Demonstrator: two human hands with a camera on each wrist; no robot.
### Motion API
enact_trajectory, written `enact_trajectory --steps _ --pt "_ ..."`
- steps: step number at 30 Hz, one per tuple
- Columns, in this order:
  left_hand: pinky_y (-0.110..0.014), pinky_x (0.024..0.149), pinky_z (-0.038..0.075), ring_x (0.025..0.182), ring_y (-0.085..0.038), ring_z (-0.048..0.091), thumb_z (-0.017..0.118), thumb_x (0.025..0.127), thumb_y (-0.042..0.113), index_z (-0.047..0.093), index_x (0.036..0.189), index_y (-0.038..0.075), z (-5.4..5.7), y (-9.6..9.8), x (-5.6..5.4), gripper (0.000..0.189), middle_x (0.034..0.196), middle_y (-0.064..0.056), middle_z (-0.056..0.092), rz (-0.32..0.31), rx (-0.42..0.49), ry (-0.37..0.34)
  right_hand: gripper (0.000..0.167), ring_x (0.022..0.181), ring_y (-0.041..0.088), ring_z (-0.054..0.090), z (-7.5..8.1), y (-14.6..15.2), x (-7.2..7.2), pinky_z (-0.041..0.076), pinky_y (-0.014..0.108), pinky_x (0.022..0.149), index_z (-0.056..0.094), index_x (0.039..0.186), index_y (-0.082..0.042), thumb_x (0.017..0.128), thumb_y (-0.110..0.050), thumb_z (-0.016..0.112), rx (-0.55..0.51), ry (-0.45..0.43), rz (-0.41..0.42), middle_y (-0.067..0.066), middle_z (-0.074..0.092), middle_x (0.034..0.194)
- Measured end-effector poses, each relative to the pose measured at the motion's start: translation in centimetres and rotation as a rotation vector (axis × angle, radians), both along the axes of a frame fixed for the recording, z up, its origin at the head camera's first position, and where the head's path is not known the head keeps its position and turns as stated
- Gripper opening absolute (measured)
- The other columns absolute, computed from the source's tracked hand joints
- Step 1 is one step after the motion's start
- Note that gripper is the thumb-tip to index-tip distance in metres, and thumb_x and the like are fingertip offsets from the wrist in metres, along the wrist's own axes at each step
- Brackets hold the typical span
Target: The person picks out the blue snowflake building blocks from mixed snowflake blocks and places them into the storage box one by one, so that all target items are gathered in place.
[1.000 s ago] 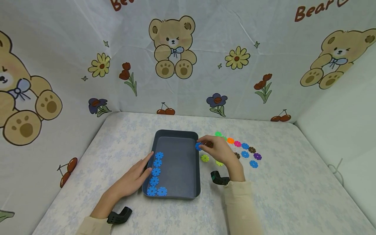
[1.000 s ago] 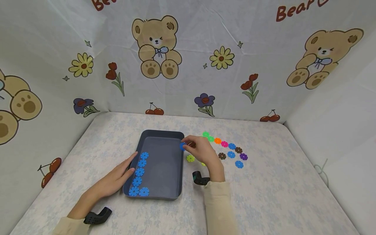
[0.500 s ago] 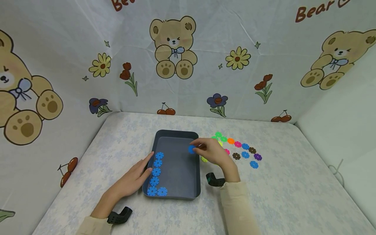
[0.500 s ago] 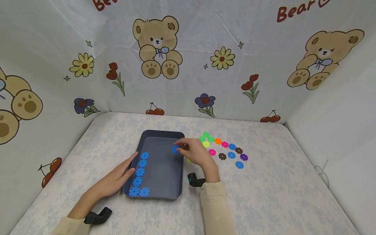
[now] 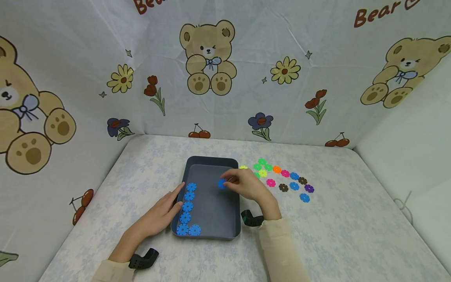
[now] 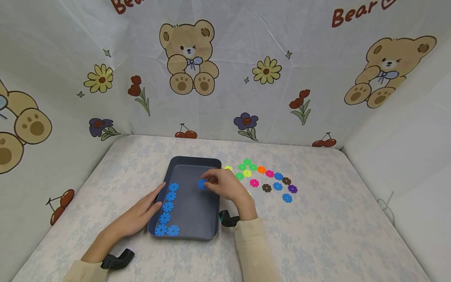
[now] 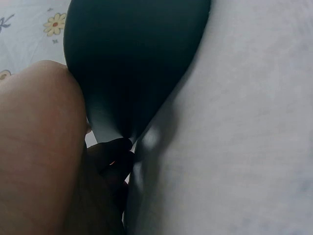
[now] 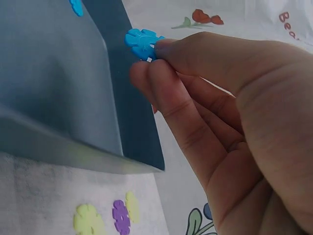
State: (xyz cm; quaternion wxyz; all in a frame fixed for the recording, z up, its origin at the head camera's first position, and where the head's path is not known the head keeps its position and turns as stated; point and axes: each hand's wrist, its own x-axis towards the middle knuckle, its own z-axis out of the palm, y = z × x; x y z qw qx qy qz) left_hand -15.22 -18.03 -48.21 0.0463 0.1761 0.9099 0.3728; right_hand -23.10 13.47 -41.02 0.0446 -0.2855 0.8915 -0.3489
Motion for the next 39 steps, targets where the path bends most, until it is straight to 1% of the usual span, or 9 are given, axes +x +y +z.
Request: enact_trajectory --steps 9,13,19,25,31,36,39 --pt "-0.073 0.117 0.022 0.153 -0.051 0.022 0.041 0.113 0.041 0.011 0.168 0.025 -0.1 0.0 0.0 0.065 0.17 -0.017 0.021 0.001 -0.001 0.0 0.019 0.09 0.015 0.072 -0.5 -1.4 0.1 0.059 0.026 0.08 0.077 0.115 -0.011 0.097 -0.013 0.074 0.048 0.003 0.051 0.002 0.076 0.102" --pt "-0.073 0.118 0.023 0.153 -0.05 0.022 0.04 0.112 0.043 0.011 0.168 0.026 -0.1 0.0 -0.1 0.065 0.17 -0.017 0.021 0.002 -0.004 0.002 0.018 0.089 0.015 0.071 -0.8 -2.1 0.2 0.059 0.025 0.08 0.077 0.114 -0.01 0.097 -0.012 0.074 0.05 -0.021 0.089 0.002 0.076 0.101" --pt "-0.073 0.117 0.023 0.153 -0.05 0.023 0.04 0.112 0.043 0.011 0.168 0.027 -0.1 0.0 -0.1 0.065 0.17 -0.017 0.021 0.002 0.0 0.004 0.017 0.084 0.011 0.068 -1.1 -3.0 0.4 0.056 0.022 0.074 0.078 0.113 -0.009 0.096 -0.011 0.074 0.059 -0.069 0.153 0.001 0.076 0.097" --pt "-0.073 0.117 0.024 0.153 -0.049 0.024 0.042 0.112 0.042 0.011 0.168 0.027 -0.1 0.0 -0.1 0.065 0.17 -0.017 0.022 0.006 0.003 -0.005 0.014 0.082 0.008 0.069 -1.5 -4.0 0.8 0.057 0.021 0.076 0.079 0.11 -0.011 0.096 -0.012 0.075 0.089 -0.081 0.202 0.001 0.077 0.098" --pt "-0.073 0.117 0.024 0.153 -0.049 0.024 0.041 0.112 0.042 0.011 0.168 0.028 -0.1 0.0 -0.1 0.065 0.17 -0.017 0.022 0.006 0.002 -0.011 0.011 0.081 0.007 0.068 -1.7 -4.8 1.1 0.056 0.019 0.076 0.079 0.106 -0.011 0.096 -0.011 0.075 0.107 -0.093 0.23 0.0 0.076 0.095" --pt "-0.073 0.117 0.024 0.153 -0.049 0.023 0.04 0.112 0.044 0.01 0.168 0.029 -0.1 -0.1 -0.1 0.065 0.17 -0.016 0.022 0.004 -0.002 -0.012 0.011 0.078 0.003 0.065 -1.9 -5.3 1.3 0.055 0.018 0.073 0.079 0.106 -0.012 0.096 -0.01 0.074 0.116 -0.123 0.247 -0.001 0.075 0.092" --pt "-0.073 0.117 0.024 0.153 -0.049 0.023 0.04 0.112 0.044 0.011 0.168 0.028 -0.2 -0.1 -0.1 0.065 0.17 -0.016 0.023 0.001 0.002 -0.008 0.012 0.077 0.001 0.064 -2.0 -5.6 1.5 0.054 0.018 0.072 0.079 0.107 -0.012 0.096 -0.01 0.074 0.131 -0.14 0.26 -0.002 0.075 0.09"
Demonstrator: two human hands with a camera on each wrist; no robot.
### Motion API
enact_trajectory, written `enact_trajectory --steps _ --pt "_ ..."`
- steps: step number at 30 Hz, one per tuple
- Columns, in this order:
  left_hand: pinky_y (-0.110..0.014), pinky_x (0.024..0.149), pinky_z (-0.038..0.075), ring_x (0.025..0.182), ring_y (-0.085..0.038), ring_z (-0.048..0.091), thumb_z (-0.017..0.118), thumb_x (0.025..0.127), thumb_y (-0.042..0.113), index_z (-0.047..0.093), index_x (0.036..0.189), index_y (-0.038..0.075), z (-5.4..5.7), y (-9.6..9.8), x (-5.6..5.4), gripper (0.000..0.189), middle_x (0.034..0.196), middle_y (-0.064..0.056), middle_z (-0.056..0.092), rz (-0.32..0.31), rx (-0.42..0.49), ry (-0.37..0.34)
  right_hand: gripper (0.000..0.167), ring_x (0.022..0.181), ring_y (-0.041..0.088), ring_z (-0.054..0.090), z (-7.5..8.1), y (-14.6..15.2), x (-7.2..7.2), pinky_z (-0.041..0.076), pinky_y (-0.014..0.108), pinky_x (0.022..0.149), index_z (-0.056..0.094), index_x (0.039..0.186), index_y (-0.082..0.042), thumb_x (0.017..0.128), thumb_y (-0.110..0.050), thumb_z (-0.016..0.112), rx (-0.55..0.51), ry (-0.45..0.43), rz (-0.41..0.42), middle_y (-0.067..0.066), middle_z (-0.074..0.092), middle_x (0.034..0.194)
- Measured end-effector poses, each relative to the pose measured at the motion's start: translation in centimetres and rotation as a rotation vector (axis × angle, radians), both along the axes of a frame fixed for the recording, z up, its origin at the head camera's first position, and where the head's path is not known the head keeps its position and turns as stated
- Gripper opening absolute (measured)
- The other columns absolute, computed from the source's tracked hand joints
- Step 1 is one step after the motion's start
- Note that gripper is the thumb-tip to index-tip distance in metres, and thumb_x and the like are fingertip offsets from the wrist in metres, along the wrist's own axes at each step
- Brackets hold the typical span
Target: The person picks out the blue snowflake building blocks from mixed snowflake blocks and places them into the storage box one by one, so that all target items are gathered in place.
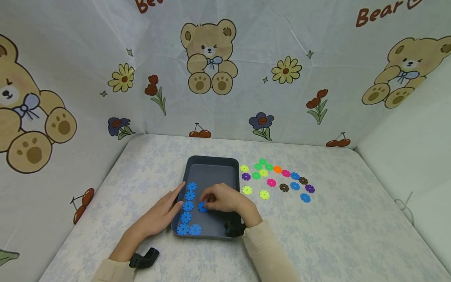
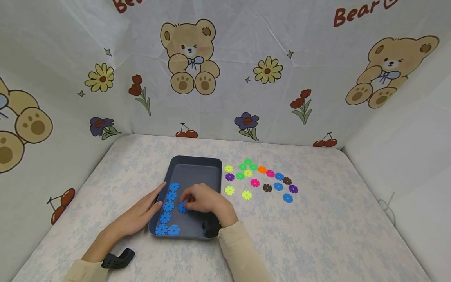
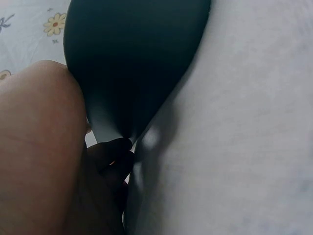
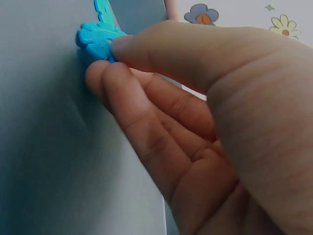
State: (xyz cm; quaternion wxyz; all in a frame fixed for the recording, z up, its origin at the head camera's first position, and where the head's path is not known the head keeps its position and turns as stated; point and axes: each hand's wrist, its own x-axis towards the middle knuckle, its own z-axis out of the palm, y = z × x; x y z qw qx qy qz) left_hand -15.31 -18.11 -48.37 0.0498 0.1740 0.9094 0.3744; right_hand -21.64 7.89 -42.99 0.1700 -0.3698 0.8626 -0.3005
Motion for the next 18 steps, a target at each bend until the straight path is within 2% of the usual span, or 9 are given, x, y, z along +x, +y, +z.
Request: enact_trajectory --steps 5,13,18 --pt "-0.072 0.117 0.026 0.153 -0.048 0.026 0.04 0.112 0.043 0.011 0.168 0.025 -0.04 -0.01 -0.07 0.065 0.169 -0.018 0.024 -0.007 0.008 0.011 0.013 0.077 -0.001 0.064 -0.06 -0.32 0.19 0.054 0.017 0.072 0.079 0.108 -0.012 0.095 -0.01 0.076 0.015 -0.028 0.017 -0.003 0.074 0.09" --pt "-0.071 0.117 0.026 0.153 -0.047 0.027 0.041 0.113 0.041 0.011 0.168 0.025 0.0 0.0 -0.08 0.065 0.169 -0.019 0.024 -0.011 0.005 0.015 0.023 0.077 0.0 0.064 0.02 -0.25 0.29 0.055 0.017 0.072 0.077 0.112 -0.01 0.09 -0.008 0.08 0.014 -0.121 0.048 -0.003 0.073 0.095" --pt "-0.071 0.118 0.026 0.153 -0.047 0.026 0.041 0.113 0.041 0.011 0.168 0.025 0.08 0.03 -0.04 0.065 0.169 -0.019 0.025 -0.009 0.005 0.015 0.024 0.076 0.0 0.064 0.2 -0.18 0.4 0.055 0.018 0.071 0.078 0.109 -0.011 0.086 -0.007 0.084 0.038 -0.15 0.062 -0.003 0.074 0.094"
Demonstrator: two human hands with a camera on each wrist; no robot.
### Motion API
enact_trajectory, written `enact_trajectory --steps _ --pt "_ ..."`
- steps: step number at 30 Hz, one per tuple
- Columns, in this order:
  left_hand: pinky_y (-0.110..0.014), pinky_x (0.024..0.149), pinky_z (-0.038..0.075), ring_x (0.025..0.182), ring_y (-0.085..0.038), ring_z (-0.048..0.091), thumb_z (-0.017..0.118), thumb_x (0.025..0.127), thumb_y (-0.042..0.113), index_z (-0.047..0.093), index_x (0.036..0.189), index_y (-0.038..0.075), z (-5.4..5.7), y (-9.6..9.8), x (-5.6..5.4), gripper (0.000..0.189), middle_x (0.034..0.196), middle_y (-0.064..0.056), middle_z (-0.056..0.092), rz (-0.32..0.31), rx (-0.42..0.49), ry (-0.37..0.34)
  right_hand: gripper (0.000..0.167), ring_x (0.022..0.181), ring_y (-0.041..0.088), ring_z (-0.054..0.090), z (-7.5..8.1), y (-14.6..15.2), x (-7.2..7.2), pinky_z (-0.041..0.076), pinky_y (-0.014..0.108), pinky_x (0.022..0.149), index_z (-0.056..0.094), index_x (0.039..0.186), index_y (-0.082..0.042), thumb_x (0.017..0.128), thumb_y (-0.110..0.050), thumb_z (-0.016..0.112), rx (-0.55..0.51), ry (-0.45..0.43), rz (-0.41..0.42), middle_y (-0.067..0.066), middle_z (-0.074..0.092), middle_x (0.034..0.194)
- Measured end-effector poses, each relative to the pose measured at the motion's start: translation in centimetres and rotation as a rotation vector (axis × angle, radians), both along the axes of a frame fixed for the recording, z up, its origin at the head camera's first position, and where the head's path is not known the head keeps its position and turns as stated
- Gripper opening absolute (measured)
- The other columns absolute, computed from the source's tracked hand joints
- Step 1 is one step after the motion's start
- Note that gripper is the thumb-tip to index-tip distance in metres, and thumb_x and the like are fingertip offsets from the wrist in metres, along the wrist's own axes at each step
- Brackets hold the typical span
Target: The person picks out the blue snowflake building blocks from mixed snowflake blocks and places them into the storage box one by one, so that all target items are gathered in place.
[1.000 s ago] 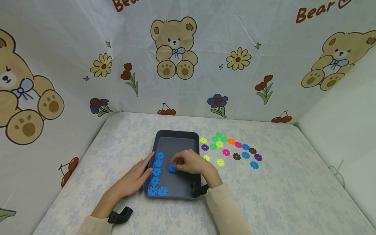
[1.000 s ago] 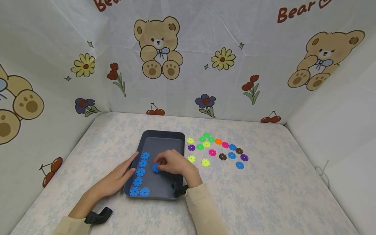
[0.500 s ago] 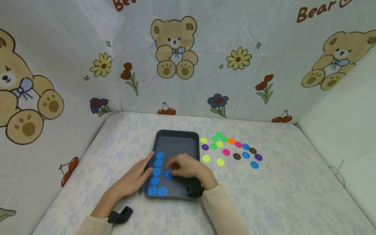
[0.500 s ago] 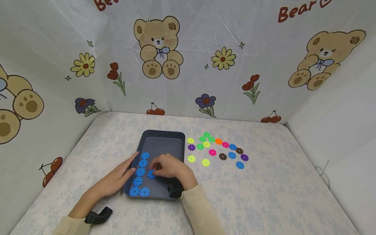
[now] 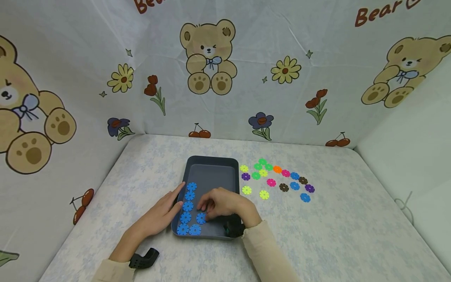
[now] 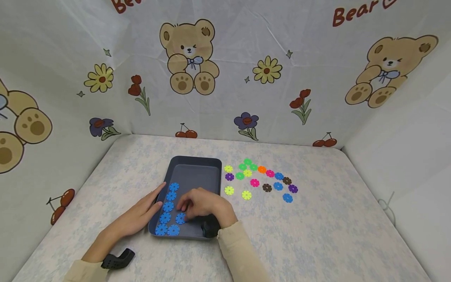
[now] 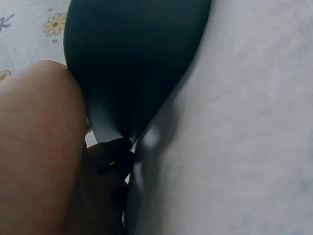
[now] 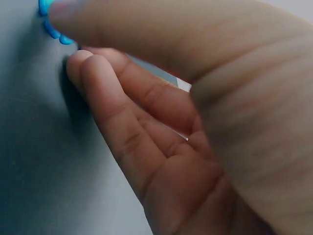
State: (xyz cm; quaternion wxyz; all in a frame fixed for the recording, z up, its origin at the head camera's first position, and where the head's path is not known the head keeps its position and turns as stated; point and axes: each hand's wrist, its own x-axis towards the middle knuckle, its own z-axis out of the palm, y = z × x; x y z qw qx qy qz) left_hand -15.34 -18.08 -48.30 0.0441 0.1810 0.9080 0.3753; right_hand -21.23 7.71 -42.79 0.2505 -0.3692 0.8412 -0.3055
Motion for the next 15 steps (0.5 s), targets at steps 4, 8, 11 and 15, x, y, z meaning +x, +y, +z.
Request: enact_trajectory --steps 4,8,11,15 --pt "-0.071 0.117 0.026 0.153 -0.047 0.026 0.041 0.113 0.041 0.012 0.168 0.026 0.01 0.01 0.04 0.065 0.169 -0.018 0.025 0.003 0.002 -0.003 0.02 0.076 -0.001 0.062 0.03 -0.12 0.1 0.054 0.017 0.072 0.079 0.105 -0.012 0.087 -0.007 0.084 0.024 0.019 0.013 -0.005 0.074 0.092" --pt "-0.072 0.117 0.025 0.153 -0.048 0.025 0.041 0.113 0.042 0.011 0.168 0.028 -0.03 0.0 0.05 0.065 0.169 -0.018 0.024 0.005 0.001 -0.008 0.017 0.076 -0.001 0.061 -0.04 -0.32 0.17 0.053 0.017 0.072 0.079 0.103 -0.013 0.087 -0.008 0.083 0.039 0.045 0.016 -0.008 0.072 0.088" --pt "-0.072 0.117 0.025 0.153 -0.048 0.025 0.04 0.113 0.043 0.01 0.168 0.028 -0.05 -0.01 0.05 0.065 0.169 -0.019 0.024 0.007 -0.003 -0.009 0.015 0.075 -0.002 0.06 -0.14 -0.47 0.18 0.052 0.017 0.071 0.079 0.102 -0.014 0.088 -0.01 0.083 0.046 0.056 0.015 -0.01 0.069 0.085" --pt "-0.072 0.117 0.026 0.153 -0.048 0.026 0.041 0.113 0.042 0.012 0.168 0.026 0.06 0.01 0.03 0.065 0.168 -0.02 0.026 0.004 0.001 -0.004 0.016 0.074 -0.001 0.06 -0.31 -0.64 0.15 0.051 0.017 0.07 0.078 0.102 -0.014 0.088 -0.012 0.084 0.029 0.053 0.015 -0.011 0.068 0.084"
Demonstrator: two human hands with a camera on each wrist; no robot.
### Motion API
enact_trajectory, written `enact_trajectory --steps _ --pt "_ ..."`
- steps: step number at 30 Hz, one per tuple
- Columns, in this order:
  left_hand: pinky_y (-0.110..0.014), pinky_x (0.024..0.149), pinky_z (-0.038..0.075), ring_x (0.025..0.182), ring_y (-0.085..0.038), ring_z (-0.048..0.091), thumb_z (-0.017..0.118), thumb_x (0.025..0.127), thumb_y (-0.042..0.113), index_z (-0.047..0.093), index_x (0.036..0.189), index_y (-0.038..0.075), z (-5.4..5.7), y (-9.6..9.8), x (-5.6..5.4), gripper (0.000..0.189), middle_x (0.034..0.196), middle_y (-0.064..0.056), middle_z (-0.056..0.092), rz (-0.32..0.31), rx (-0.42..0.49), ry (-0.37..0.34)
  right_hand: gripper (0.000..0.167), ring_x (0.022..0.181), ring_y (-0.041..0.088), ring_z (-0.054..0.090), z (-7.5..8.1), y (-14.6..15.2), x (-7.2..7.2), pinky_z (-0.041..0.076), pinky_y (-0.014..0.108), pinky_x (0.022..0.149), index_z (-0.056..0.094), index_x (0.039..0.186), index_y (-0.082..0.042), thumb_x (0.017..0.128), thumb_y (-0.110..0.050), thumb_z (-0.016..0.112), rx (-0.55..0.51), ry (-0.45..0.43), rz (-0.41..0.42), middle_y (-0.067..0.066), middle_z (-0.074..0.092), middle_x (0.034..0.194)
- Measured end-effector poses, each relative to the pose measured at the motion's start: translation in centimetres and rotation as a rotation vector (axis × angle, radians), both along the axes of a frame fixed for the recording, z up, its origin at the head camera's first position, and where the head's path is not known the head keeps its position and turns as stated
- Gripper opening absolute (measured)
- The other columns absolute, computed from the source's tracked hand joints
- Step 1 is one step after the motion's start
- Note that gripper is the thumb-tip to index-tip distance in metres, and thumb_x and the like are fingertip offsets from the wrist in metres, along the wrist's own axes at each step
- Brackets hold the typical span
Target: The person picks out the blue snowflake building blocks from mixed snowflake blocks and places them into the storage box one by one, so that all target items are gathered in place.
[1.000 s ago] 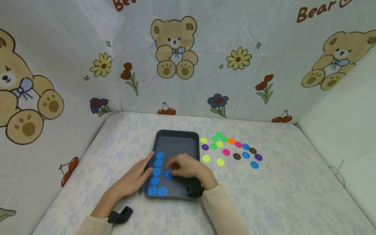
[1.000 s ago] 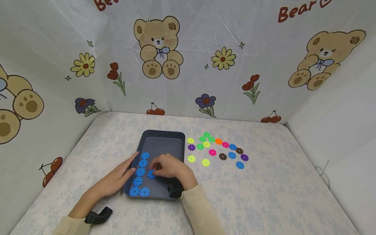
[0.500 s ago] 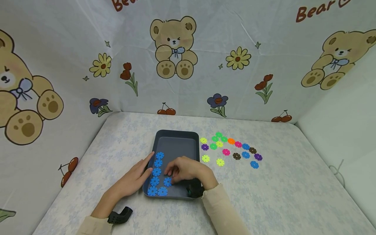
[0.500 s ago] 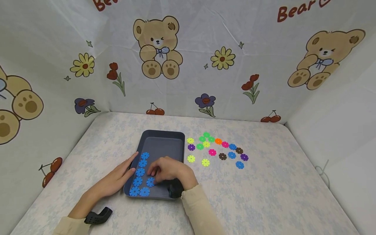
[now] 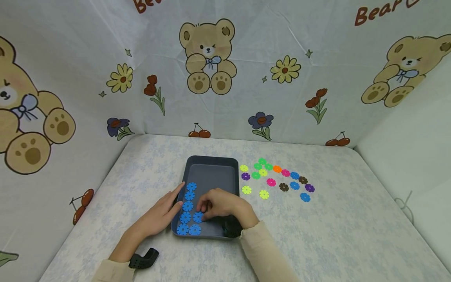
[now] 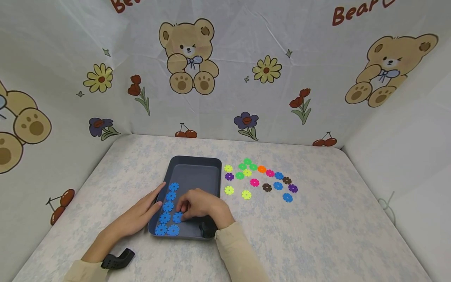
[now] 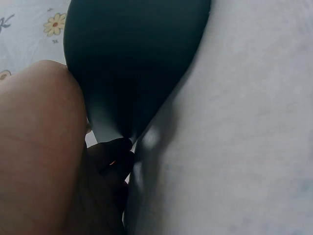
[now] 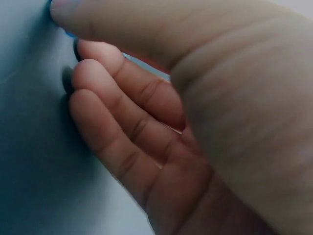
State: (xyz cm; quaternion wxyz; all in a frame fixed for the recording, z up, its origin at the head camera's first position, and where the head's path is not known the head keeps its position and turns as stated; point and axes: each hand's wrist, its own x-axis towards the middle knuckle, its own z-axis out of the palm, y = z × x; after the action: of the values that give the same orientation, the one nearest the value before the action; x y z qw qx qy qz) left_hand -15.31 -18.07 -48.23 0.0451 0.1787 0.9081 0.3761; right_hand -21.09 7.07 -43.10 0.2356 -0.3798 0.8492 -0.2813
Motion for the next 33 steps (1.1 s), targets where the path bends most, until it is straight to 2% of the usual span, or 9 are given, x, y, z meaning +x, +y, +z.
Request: enact_trajectory --steps 22,33 --pt "-0.074 0.116 0.024 0.152 -0.05 0.025 0.041 0.113 0.039 0.012 0.168 0.023 0.28 0.09 0.05 0.064 0.168 -0.021 0.025 -0.003 0.0 -0.005 0.018 0.072 0.0 0.06 -0.59 -0.14 -0.21 0.051 0.018 0.067 0.079 0.104 -0.017 0.088 -0.016 0.085 -0.03 -0.008 0.029 -0.011 0.069 0.085" --pt "-0.073 0.117 0.025 0.152 -0.049 0.026 0.041 0.113 0.038 0.012 0.168 0.023 0.28 0.12 0.04 0.064 0.168 -0.021 0.026 -0.007 0.004 -0.008 0.021 0.075 0.001 0.061 -0.2 0.27 -0.21 0.052 0.017 0.069 0.078 0.109 -0.015 0.089 -0.014 0.083 -0.027 -0.027 0.031 -0.009 0.07 0.089"
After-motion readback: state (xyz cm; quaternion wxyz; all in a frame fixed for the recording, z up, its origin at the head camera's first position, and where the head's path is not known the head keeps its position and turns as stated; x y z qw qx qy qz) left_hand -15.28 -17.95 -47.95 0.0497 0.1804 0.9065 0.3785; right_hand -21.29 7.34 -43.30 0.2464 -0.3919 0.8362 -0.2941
